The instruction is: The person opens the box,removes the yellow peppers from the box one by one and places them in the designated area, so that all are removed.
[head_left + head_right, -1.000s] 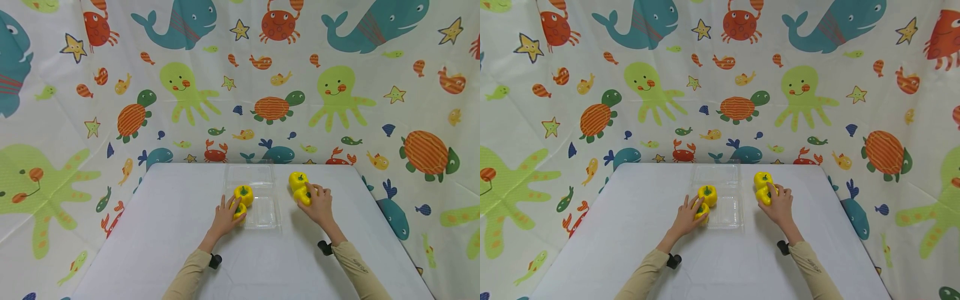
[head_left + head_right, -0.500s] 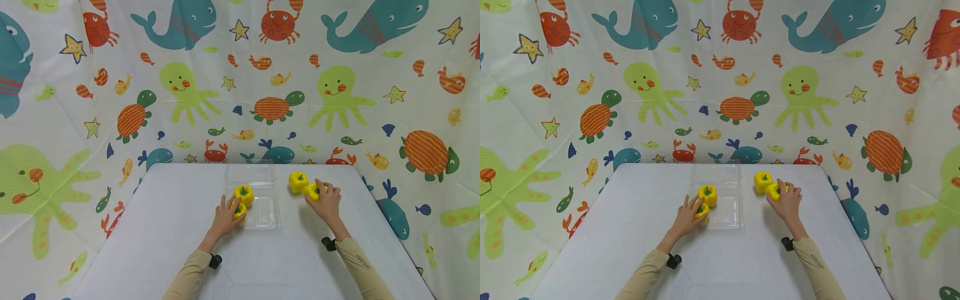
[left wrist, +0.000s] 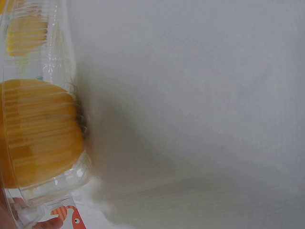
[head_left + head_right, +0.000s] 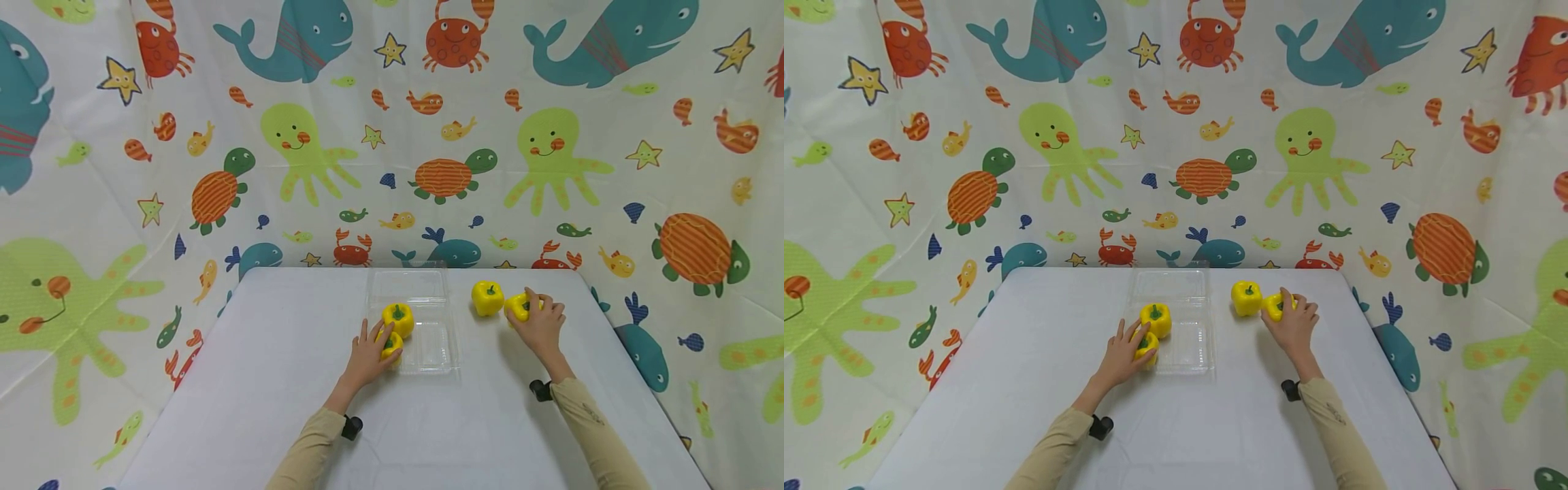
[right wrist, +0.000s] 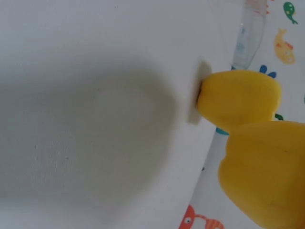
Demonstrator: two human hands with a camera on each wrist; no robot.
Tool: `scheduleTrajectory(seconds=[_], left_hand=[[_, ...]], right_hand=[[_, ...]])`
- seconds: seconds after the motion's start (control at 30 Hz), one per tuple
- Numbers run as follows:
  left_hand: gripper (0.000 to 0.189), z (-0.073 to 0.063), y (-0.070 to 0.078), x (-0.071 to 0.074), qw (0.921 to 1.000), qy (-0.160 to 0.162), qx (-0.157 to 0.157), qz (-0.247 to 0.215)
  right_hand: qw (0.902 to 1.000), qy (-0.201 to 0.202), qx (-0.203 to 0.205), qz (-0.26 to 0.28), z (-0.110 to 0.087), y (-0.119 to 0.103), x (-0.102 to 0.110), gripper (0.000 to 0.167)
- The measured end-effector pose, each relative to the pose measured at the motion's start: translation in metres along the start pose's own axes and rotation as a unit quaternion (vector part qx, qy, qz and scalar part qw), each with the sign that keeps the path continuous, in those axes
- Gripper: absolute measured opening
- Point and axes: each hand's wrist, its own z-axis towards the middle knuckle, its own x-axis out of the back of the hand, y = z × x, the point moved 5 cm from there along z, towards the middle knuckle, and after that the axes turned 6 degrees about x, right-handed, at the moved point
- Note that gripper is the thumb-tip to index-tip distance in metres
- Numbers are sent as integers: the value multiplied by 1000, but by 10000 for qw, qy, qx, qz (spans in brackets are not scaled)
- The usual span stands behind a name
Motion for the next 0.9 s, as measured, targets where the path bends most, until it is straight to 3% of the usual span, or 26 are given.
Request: scheduleTrajectory(seconds=[0.9], left_hand=[[60, 0, 0, 1, 10000, -34, 6, 26]], right_hand=[[9969, -527, -579, 94, 25, 28, -18, 69]])
